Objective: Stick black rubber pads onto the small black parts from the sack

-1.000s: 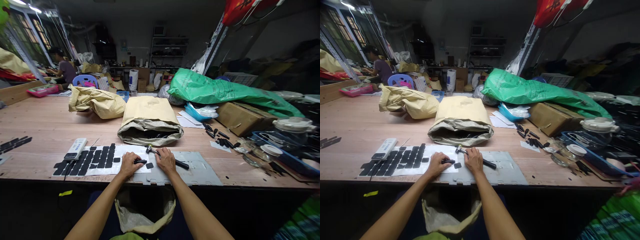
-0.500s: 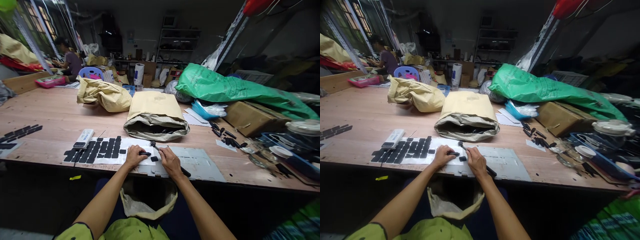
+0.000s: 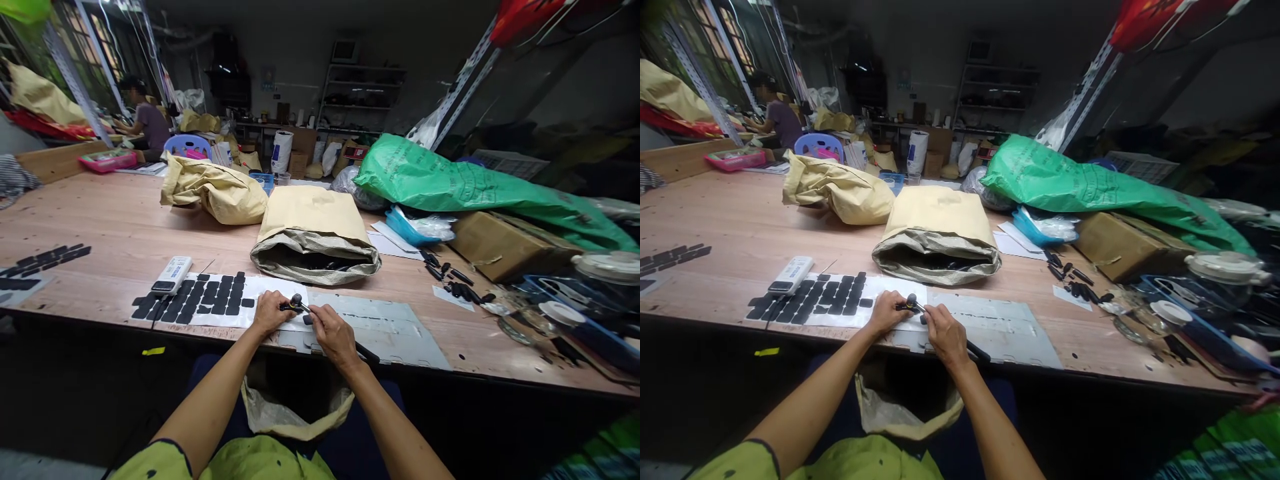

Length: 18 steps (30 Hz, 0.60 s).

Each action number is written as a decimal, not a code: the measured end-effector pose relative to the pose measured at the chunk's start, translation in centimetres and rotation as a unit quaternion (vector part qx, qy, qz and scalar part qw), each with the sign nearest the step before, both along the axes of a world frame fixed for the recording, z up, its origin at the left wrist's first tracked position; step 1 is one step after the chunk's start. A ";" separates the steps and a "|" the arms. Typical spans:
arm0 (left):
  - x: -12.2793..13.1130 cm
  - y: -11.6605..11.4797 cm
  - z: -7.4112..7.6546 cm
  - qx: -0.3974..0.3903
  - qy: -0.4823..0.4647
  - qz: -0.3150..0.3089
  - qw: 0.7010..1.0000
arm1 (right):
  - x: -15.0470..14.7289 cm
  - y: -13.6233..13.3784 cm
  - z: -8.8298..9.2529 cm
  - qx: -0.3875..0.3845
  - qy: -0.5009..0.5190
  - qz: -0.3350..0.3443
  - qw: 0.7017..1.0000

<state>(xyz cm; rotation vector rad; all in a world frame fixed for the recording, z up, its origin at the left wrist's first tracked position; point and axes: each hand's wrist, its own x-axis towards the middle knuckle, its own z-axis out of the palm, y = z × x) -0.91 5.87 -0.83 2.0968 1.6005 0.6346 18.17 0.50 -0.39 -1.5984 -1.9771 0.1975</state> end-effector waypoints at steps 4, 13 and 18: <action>0.1 -0.1 0.1 0.001 -0.014 0.005 1.000 | 0.6 -0.2 0.1 0.022 0.022 -0.017 0.999; 0.1 -0.2 0.0 0.006 -0.020 0.005 1.000 | 1.3 0.7 -0.3 0.032 0.009 -0.043 0.999; 0.0 -0.4 0.4 0.007 -0.020 -0.002 1.000 | 3.0 3.6 -0.8 0.046 -0.011 -0.105 0.993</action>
